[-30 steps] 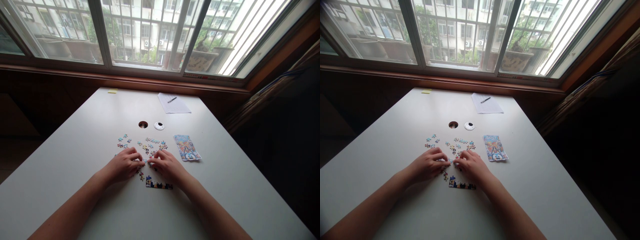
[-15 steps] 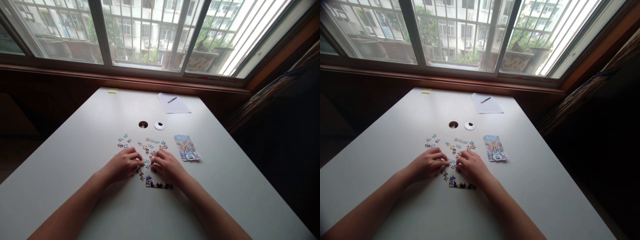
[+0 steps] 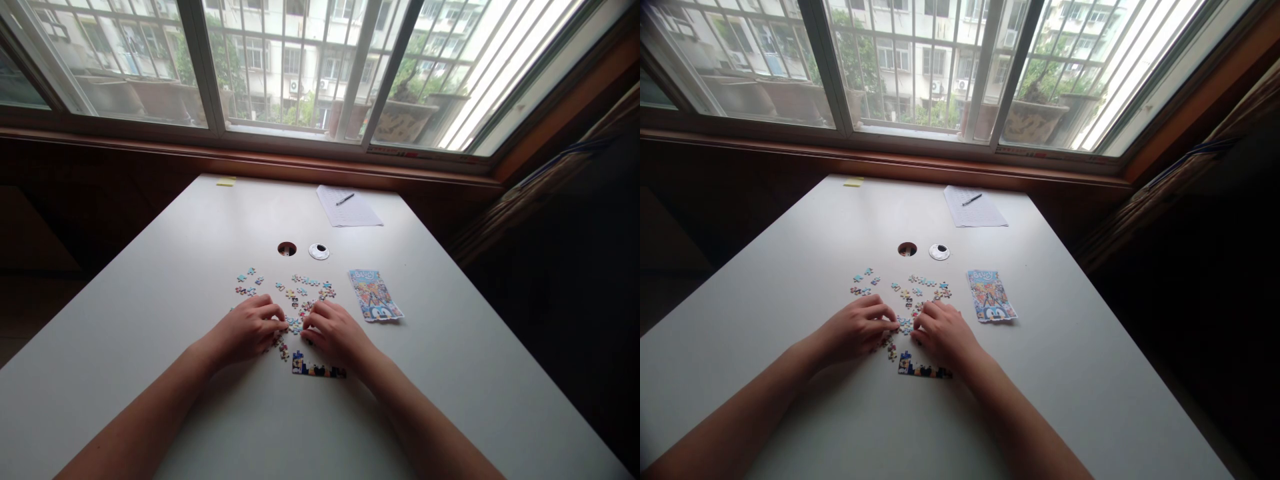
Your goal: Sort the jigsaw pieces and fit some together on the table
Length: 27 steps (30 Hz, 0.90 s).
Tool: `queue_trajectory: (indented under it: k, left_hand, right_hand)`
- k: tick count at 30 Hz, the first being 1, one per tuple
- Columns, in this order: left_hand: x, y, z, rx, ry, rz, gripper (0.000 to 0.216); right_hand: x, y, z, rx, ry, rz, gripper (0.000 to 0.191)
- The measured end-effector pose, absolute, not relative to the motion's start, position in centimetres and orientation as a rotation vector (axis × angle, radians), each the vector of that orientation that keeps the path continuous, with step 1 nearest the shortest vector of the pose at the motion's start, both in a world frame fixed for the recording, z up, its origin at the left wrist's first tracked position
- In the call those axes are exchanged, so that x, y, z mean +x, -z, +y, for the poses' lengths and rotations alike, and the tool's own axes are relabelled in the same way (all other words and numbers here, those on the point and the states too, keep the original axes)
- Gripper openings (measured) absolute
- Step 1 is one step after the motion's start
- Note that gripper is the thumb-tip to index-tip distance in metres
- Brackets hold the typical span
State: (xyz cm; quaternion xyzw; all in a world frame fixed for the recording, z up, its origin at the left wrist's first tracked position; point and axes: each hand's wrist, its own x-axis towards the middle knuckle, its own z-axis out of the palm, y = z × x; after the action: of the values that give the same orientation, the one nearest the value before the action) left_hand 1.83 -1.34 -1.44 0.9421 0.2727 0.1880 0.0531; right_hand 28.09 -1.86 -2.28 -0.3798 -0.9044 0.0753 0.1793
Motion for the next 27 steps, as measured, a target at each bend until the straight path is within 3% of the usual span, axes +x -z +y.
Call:
queue_trajectory:
  k: [11,22,27]
  left_hand:
    - [1.9,1.43,-1.34,2.864,-0.561,0.836,0.033]
    - [1.88,1.44,-1.28,2.878,-0.598,0.823,0.033]
    - [1.79,1.55,-1.23,2.874,-0.589,0.819,0.033]
  right_hand:
    - [28.07,1.81,-1.96,-0.997,-0.176,-2.57,0.006]
    - [28.11,1.4,-2.06,-0.945,0.011,-2.667,0.014]
    - [28.2,1.89,-1.93,-0.988,-0.057,-2.61,0.006]
